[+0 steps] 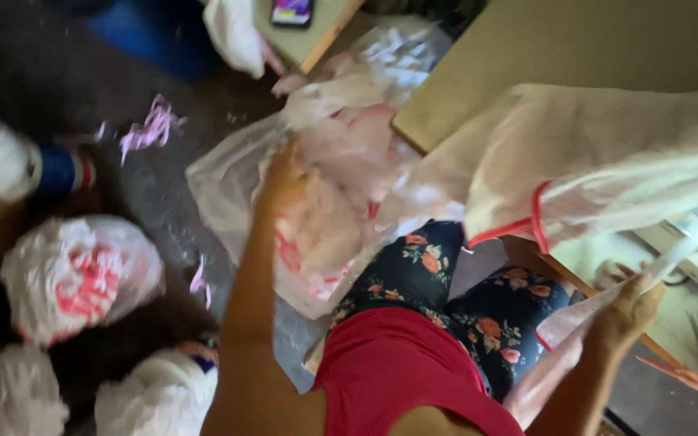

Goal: Sorting and inspecting white fabric garments with pink trim and placing them into a plastic bag on a sewing floor.

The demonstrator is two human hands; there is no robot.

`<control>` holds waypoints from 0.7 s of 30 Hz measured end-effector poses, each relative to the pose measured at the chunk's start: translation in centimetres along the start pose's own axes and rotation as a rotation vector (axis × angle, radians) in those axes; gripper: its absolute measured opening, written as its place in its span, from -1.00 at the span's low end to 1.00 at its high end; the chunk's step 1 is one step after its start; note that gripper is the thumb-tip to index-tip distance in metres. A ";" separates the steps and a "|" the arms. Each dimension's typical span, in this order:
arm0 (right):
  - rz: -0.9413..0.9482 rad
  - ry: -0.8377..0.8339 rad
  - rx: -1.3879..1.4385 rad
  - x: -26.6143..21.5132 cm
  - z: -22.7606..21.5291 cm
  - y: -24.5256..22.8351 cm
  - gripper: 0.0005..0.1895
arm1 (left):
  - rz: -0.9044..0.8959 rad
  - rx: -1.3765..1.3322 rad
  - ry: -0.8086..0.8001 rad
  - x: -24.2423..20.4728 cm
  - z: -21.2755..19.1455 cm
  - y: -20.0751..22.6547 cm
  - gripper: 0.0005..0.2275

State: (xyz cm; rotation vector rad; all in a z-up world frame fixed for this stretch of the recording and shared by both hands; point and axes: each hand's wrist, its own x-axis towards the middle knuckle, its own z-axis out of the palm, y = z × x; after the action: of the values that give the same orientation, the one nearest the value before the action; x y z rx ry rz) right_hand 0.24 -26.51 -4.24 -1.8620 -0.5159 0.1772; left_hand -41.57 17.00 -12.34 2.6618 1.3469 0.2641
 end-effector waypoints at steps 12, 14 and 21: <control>0.597 -0.430 -0.691 -20.8 -14.1 22.4 -0.37 | 0.523 -0.338 0.234 9.0 11.9 42.2 0.01; 0.978 -0.262 -0.404 -21.8 -11.8 21.3 -0.48 | 0.142 -0.596 -0.216 13.6 15.3 40.4 -0.82; 0.870 -0.052 -0.070 -17.8 -11.8 15.5 -0.68 | 0.521 0.067 0.343 21.2 -8.8 42.1 -0.25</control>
State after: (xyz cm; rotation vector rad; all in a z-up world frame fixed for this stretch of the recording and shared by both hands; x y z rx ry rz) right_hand -7.26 -48.50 -16.76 -2.0463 0.2925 0.7896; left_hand 1.75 9.88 6.95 3.0852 0.7012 0.7733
